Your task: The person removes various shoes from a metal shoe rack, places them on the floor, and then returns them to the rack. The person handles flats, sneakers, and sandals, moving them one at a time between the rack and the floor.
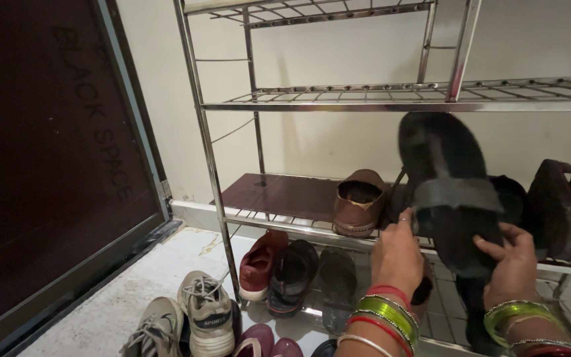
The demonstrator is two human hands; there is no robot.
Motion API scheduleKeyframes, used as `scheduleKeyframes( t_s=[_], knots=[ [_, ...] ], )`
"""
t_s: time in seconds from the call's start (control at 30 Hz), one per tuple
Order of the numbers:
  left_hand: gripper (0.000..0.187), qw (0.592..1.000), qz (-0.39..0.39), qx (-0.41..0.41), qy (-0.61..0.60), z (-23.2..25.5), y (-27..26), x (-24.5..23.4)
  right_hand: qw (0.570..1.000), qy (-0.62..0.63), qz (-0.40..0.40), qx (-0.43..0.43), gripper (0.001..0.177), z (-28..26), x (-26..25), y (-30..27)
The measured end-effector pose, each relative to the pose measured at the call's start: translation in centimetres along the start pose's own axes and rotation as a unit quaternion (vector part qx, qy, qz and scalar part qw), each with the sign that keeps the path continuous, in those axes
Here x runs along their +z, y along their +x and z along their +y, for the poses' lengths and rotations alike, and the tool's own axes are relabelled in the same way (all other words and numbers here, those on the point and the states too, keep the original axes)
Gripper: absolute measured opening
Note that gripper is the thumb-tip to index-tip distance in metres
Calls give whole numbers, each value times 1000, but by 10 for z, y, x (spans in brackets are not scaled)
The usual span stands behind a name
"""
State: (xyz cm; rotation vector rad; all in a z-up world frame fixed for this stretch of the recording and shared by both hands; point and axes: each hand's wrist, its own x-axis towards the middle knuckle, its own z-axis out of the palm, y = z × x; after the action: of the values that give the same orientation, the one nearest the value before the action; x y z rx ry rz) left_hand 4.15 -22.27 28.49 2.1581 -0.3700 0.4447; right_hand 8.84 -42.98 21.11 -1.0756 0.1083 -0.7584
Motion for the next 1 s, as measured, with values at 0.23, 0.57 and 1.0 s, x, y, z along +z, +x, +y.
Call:
scheduleKeyframes(
  t_s=[0.23, 0.57, 1.0],
  knots=[
    [55, 1000, 5, 10, -13, -5, 0, 4, 987, -128, 13, -99, 33, -5, 11, 1],
    [41, 1000, -20, 0, -13, -15, 2, 19, 928, -305, 206, -63, 52, -15, 43, -27],
    [58, 993, 72, 88, 25, -22, 3, 46, 938, -320, 46, 123, 65, -31, 29, -15]
  ],
)
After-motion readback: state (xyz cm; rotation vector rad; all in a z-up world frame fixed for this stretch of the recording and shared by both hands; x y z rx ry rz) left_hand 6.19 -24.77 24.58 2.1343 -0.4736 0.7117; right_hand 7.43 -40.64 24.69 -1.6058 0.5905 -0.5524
